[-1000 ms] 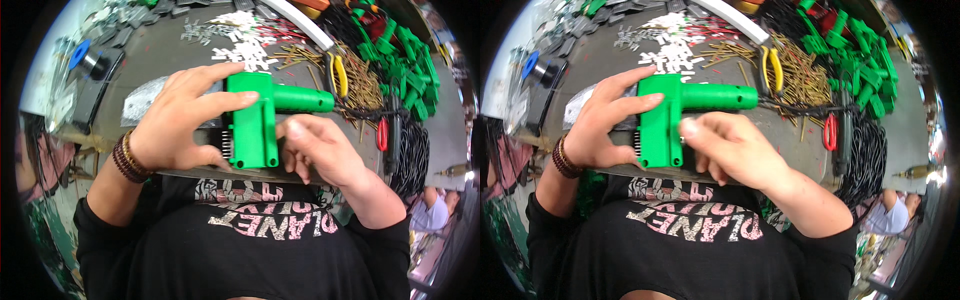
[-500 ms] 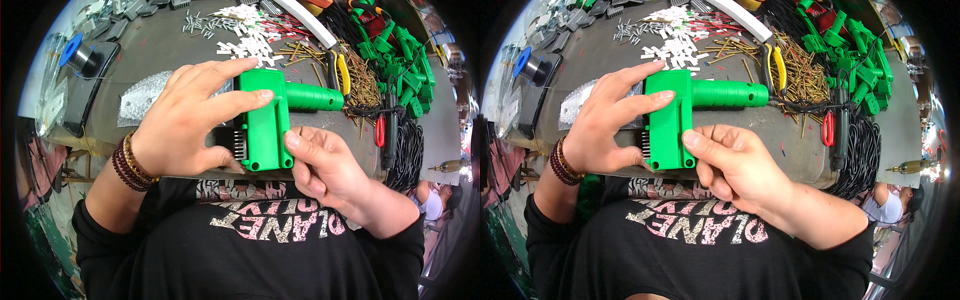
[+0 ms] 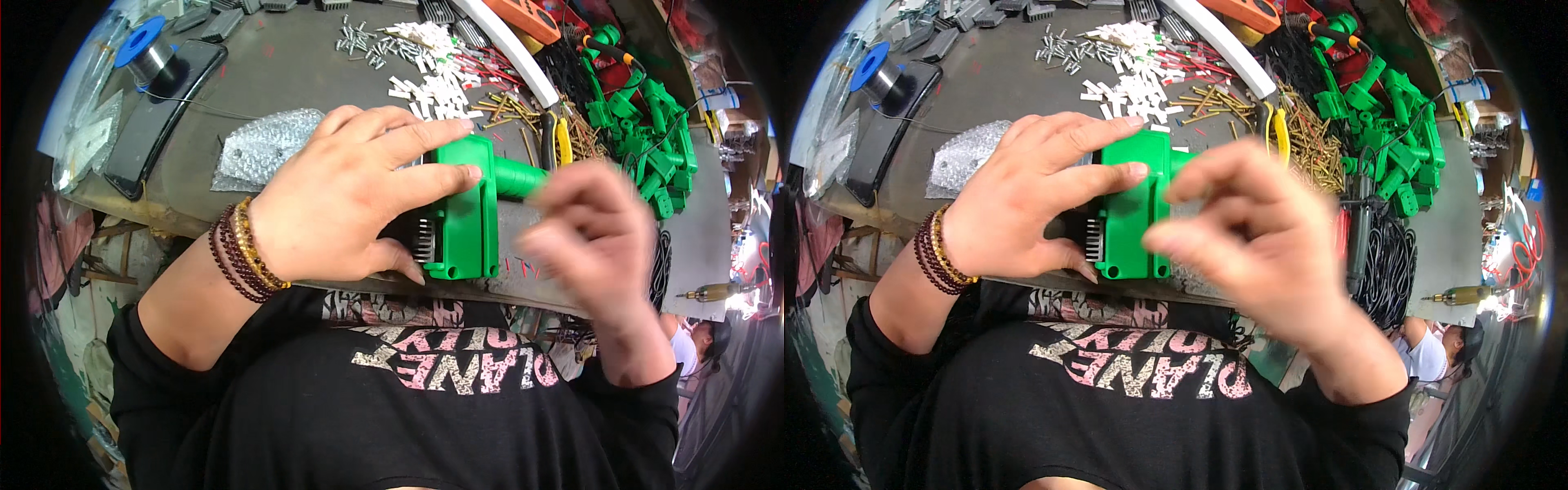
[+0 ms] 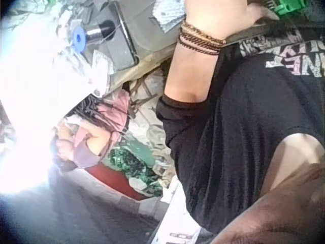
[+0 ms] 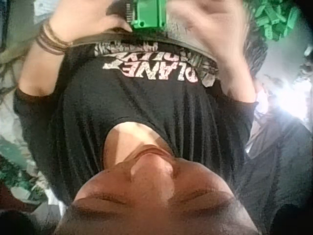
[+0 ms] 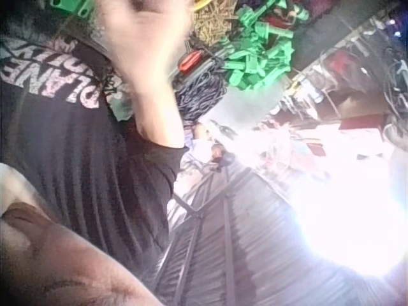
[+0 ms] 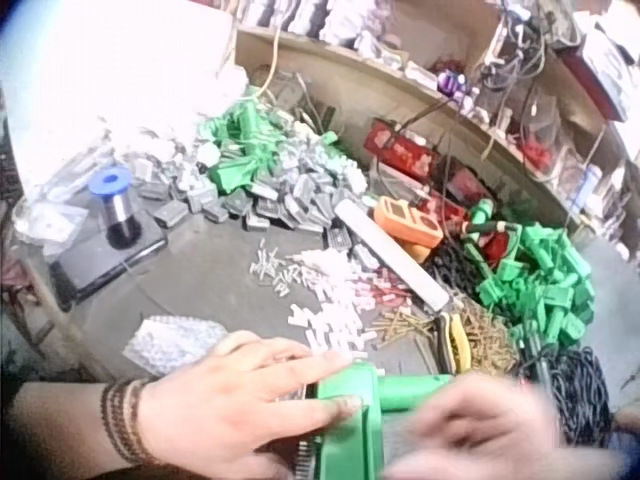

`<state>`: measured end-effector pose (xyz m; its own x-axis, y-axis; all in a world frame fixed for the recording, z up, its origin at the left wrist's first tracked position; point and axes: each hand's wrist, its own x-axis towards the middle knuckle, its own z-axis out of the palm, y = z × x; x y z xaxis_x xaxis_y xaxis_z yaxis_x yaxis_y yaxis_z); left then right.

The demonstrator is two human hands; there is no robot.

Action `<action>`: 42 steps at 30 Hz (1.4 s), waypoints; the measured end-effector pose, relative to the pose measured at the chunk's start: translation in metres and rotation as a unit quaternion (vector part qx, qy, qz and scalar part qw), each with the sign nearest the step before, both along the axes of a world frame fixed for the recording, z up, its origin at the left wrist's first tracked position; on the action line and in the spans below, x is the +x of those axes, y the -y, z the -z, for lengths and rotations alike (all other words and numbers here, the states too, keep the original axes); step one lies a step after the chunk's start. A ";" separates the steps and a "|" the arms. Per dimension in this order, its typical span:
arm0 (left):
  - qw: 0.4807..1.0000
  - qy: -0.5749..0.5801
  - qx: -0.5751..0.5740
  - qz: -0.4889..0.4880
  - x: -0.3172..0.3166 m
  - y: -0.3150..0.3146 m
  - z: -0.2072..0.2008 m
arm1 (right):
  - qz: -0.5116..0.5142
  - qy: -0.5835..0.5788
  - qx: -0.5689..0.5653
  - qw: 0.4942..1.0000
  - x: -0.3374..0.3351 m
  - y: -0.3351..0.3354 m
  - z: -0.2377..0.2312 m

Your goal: Assembling the internal wiring and components of a green plastic housing using a soldering iron and screwdriver.

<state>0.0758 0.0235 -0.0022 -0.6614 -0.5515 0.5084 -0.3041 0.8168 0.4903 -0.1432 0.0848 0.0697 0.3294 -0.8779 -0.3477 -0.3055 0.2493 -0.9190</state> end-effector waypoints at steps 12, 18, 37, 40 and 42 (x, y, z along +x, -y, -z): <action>0.999 0.032 -0.009 0.009 0.000 -0.001 -0.005 | -0.261 0.234 -0.171 0.921 0.006 0.031 -0.002; 0.997 0.023 0.046 0.064 0.009 0.011 -0.025 | -0.075 0.003 -0.281 0.957 -0.041 0.074 -0.011; 0.983 0.174 -0.023 -0.051 -0.066 0.040 -0.054 | 0.018 -0.488 -0.307 0.817 -0.160 0.076 -0.001; 0.973 0.215 -0.069 -0.056 -0.121 0.085 -0.061 | 0.021 -0.497 -0.319 0.807 -0.212 0.073 0.010; 0.967 0.228 -0.109 -0.029 -0.140 0.118 -0.040 | -0.007 -0.479 -0.338 0.810 -0.215 0.079 0.016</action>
